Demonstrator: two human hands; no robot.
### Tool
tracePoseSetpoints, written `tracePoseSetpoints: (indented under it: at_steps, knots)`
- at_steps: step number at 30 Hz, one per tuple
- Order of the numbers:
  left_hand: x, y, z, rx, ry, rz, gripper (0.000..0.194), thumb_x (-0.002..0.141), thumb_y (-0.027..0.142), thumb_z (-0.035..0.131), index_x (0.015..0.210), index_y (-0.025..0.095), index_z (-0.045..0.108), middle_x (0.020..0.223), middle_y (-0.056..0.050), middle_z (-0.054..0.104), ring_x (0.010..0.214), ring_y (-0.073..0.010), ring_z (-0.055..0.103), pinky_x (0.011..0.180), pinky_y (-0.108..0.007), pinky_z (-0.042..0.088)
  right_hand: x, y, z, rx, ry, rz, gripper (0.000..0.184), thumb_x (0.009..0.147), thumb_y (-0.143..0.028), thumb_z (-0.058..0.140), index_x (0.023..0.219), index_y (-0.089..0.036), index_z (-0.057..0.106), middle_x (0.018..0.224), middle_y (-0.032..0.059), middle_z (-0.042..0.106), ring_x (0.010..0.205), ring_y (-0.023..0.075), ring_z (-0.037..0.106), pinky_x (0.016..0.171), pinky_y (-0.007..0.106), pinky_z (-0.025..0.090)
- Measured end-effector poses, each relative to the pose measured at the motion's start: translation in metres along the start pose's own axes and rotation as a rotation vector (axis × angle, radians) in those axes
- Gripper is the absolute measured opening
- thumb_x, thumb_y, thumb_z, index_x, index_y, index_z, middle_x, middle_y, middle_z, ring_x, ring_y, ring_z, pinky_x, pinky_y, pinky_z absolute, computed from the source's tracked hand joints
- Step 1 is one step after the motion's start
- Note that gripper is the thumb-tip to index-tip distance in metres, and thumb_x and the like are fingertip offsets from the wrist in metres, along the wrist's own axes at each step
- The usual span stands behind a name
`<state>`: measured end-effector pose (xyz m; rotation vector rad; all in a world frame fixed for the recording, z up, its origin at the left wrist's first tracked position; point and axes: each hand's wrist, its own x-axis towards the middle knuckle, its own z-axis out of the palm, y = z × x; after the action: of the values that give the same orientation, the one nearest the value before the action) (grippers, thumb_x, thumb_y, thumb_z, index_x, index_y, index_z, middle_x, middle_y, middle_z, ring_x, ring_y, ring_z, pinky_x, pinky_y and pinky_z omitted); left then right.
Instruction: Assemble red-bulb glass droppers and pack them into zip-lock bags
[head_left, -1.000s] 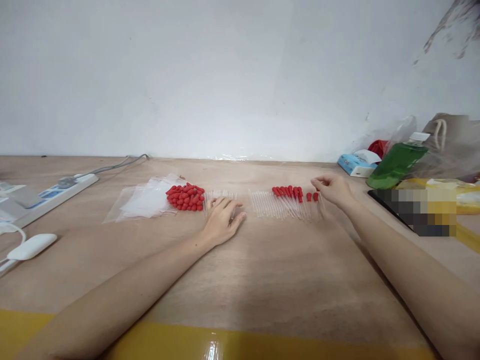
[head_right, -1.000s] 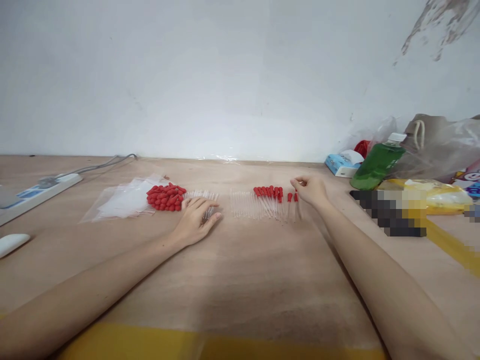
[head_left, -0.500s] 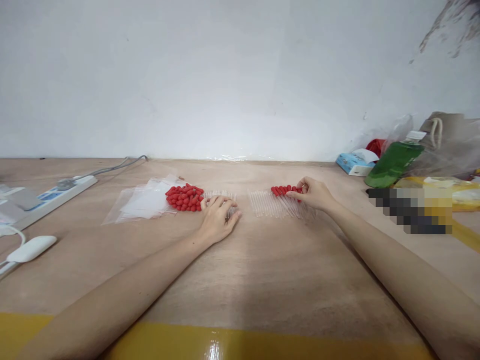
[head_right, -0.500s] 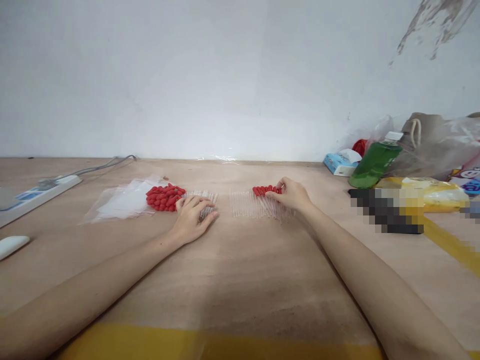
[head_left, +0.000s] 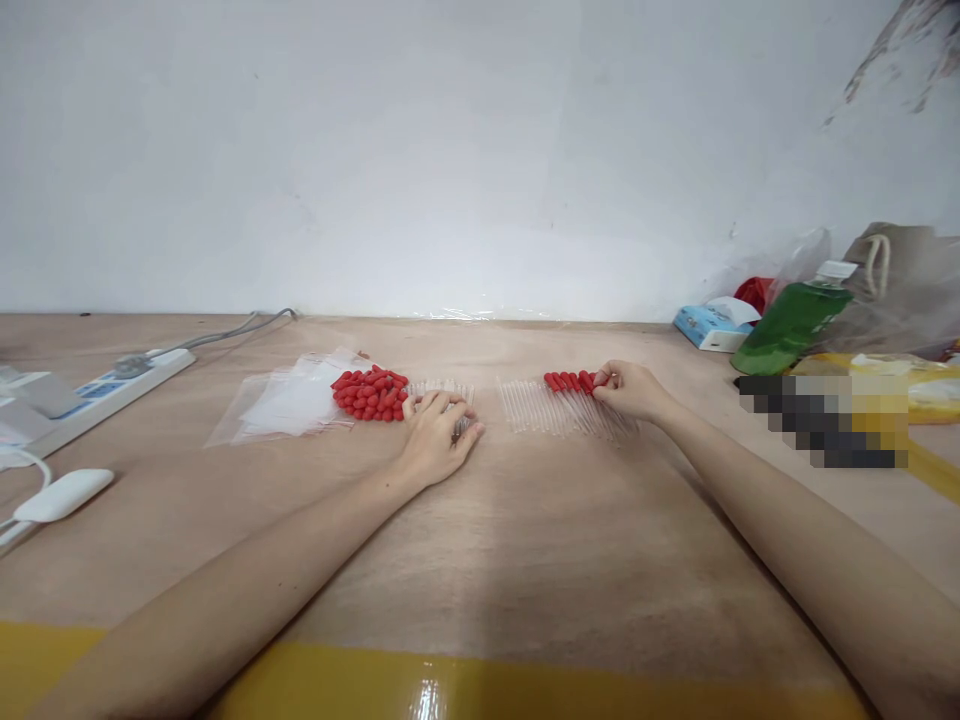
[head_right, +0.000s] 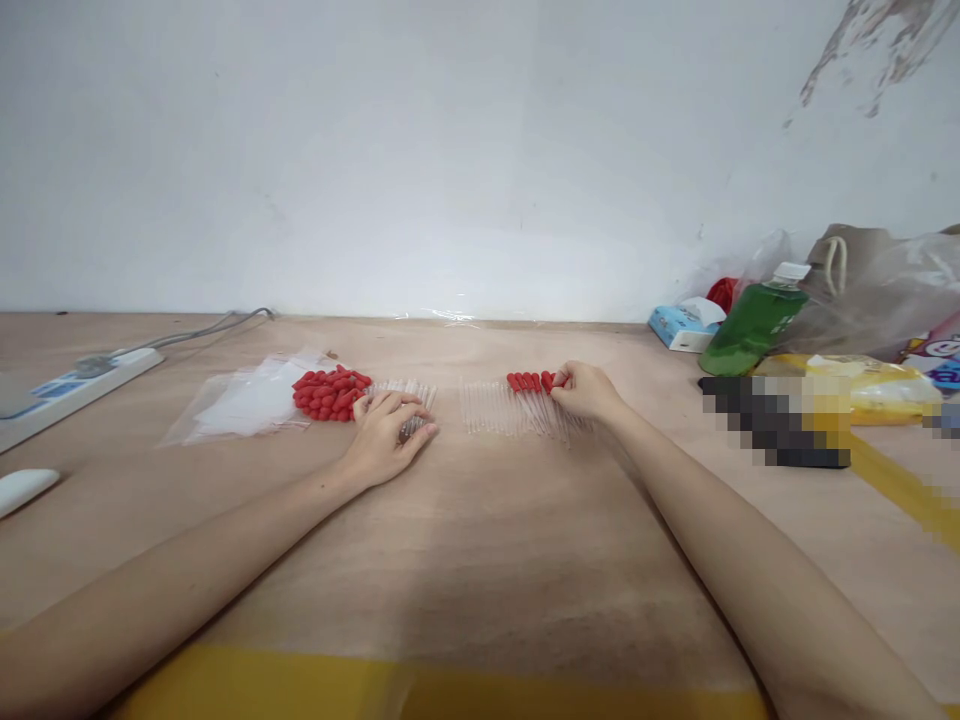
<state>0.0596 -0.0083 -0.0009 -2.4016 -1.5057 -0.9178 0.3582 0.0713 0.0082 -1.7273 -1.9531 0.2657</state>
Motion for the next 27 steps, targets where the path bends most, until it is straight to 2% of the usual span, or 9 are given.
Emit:
tracePoseSetpoints:
  at_steps: [6, 11, 16, 22, 27]
  knots:
    - [0.000, 0.000, 0.000, -0.007, -0.013, -0.003, 0.015, 0.079, 0.034, 0.051, 0.080, 0.022, 0.062, 0.094, -0.004, 0.058, 0.096, -0.0219, 0.047, 0.087, -0.043, 0.021, -0.005, -0.010, 0.000, -0.083, -0.060, -0.087, 0.016, 0.061, -0.020, 0.048, 0.066, -0.020, 0.063, 0.062, -0.0006, 0.061, 0.057, 0.0118, 0.052, 0.051, 0.021, 0.033]
    - [0.000, 0.002, -0.001, 0.000, -0.016, -0.013, 0.015, 0.079, 0.033, 0.051, 0.079, 0.023, 0.062, 0.095, -0.004, 0.059, 0.096, -0.0224, 0.047, 0.087, -0.044, 0.020, -0.012, -0.026, 0.001, -0.215, -0.067, -0.049, 0.014, 0.063, -0.028, 0.051, 0.057, -0.022, 0.063, 0.062, -0.0008, 0.063, 0.060, 0.0142, 0.054, 0.052, 0.023, 0.031]
    - [0.004, -0.003, -0.005, 0.085, 0.054, -0.063, 0.016, 0.077, 0.033, 0.051, 0.086, 0.022, 0.059, 0.097, -0.006, 0.057, 0.097, -0.0239, 0.045, 0.083, -0.042, 0.023, -0.017, -0.039, 0.001, -0.240, -0.063, 0.030, 0.025, 0.067, -0.041, 0.050, 0.055, -0.022, 0.062, 0.062, 0.0006, 0.062, 0.063, 0.0168, 0.055, 0.054, 0.025, 0.031]
    - [0.024, -0.034, -0.026, 0.254, 0.087, -0.250, 0.020, 0.074, 0.034, 0.050, 0.089, 0.022, 0.056, 0.098, -0.009, 0.053, 0.098, -0.0285, 0.042, 0.080, -0.045, 0.027, -0.019, -0.053, 0.005, -0.309, -0.110, 0.117, 0.029, 0.067, -0.042, 0.048, 0.050, -0.021, 0.057, 0.061, 0.0045, 0.061, 0.065, 0.0206, 0.056, 0.062, 0.031, 0.035]
    - [0.038, -0.079, -0.052, 0.318, -0.040, -0.459, 0.030, 0.066, 0.041, 0.056, 0.090, 0.023, 0.059, 0.102, -0.013, 0.049, 0.103, -0.0351, 0.037, 0.079, -0.050, 0.028, -0.018, -0.059, 0.010, -0.363, -0.100, 0.139, 0.030, 0.071, -0.040, 0.044, 0.054, -0.018, 0.057, 0.060, 0.0091, 0.060, 0.066, 0.0243, 0.057, 0.066, 0.038, 0.035]
